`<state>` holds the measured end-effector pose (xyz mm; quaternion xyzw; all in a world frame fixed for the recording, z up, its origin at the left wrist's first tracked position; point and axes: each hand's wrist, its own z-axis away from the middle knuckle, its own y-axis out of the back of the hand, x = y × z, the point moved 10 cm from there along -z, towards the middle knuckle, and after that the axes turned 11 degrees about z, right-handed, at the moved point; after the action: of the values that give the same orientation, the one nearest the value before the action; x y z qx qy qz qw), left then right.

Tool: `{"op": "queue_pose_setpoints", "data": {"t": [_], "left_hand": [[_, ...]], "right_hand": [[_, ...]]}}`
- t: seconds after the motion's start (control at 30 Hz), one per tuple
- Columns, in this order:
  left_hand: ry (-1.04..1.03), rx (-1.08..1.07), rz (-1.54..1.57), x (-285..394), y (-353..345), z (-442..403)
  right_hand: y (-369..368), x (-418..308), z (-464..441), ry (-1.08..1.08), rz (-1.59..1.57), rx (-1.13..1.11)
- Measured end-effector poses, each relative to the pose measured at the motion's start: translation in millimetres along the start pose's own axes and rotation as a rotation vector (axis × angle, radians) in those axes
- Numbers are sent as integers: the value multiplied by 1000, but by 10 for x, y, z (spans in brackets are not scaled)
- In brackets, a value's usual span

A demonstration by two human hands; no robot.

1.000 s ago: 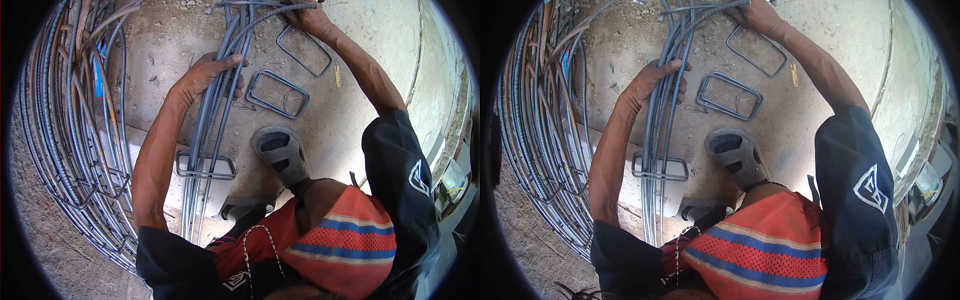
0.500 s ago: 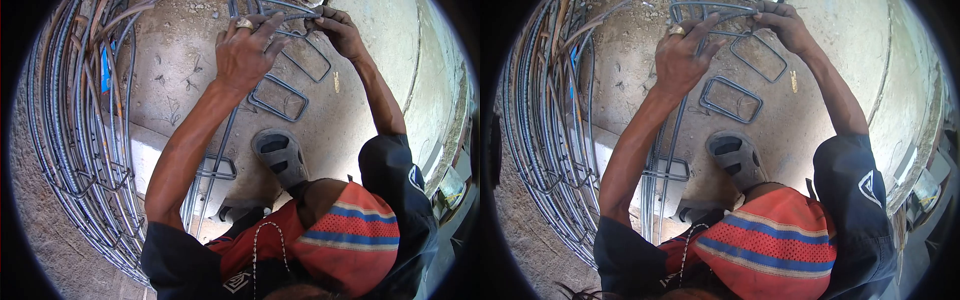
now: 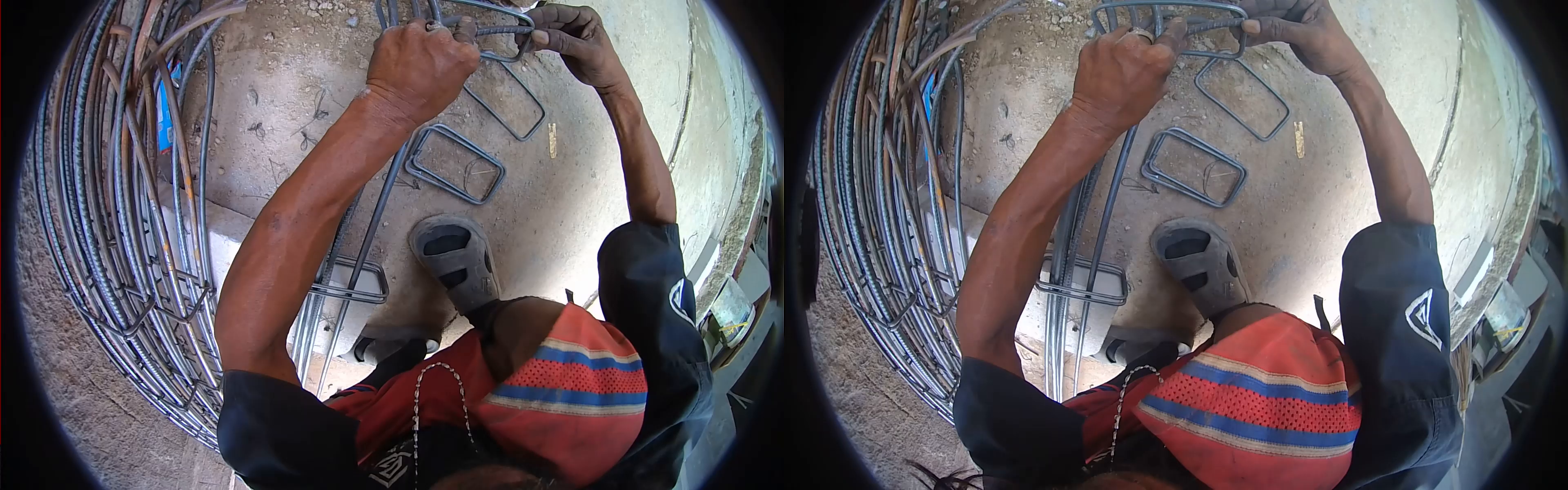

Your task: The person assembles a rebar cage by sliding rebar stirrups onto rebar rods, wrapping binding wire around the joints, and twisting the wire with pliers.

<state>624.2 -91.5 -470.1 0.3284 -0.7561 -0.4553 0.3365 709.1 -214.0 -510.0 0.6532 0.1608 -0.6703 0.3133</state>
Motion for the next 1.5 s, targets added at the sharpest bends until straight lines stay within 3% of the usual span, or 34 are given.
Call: {"op": "queue_pose_setpoints", "data": {"t": [0.2, 0.3, 0.33, 0.43, 0.53, 0.67, 0.77, 0.9, 0.93, 1.03, 1.1, 1.2, 1.23, 1.3, 1.4, 1.5], "left_hand": [[74, 0, 70, -99, 51, -40], [132, 27, 73, -109, 57, -53], [147, 9, 81, -110, 40, -48], [136, 45, 101, -96, 106, -82], [210, -9, 251, -200, -126, -18], [206, -132, 184, -208, -252, -54], [187, 100, 294, -231, -86, -22], [98, 85, 87, -103, -96, -104], [84, 91, 132, -129, -103, -91], [125, 22, 145, -176, -17, -132], [132, 1, 104, -154, 79, -120], [96, -17, 67, -110, 98, -157], [134, -77, 77, -125, 29, -151], [163, -118, 89, -148, -33, -123], [122, -60, 101, -132, 30, -138], [98, -18, 109, -127, 75, -145]], "right_hand": [[-4, -272, -42, -179, 348, 104], [-125, -428, 76, -27, 953, 83], [-204, -598, 151, 106, 948, 177], [-180, -617, 211, 154, 1010, 280], [-15, -389, 176, 84, 681, 291], [-3, -432, 83, 69, 819, 202], [-27, -463, 38, 62, 818, 99], [-8, -491, 86, 34, 813, 195], [59, -349, 41, -49, 801, 94], [67, -450, 58, 23, 706, 102], [3, -278, 20, 31, 604, -36], [-116, -8, 52, 6, 243, -15], [-92, 60, 77, 15, 211, 100], [-138, -34, 83, -36, 292, 41], [-157, -294, 146, 104, 394, 198], [-142, -361, 289, 33, 454, 304]]}}
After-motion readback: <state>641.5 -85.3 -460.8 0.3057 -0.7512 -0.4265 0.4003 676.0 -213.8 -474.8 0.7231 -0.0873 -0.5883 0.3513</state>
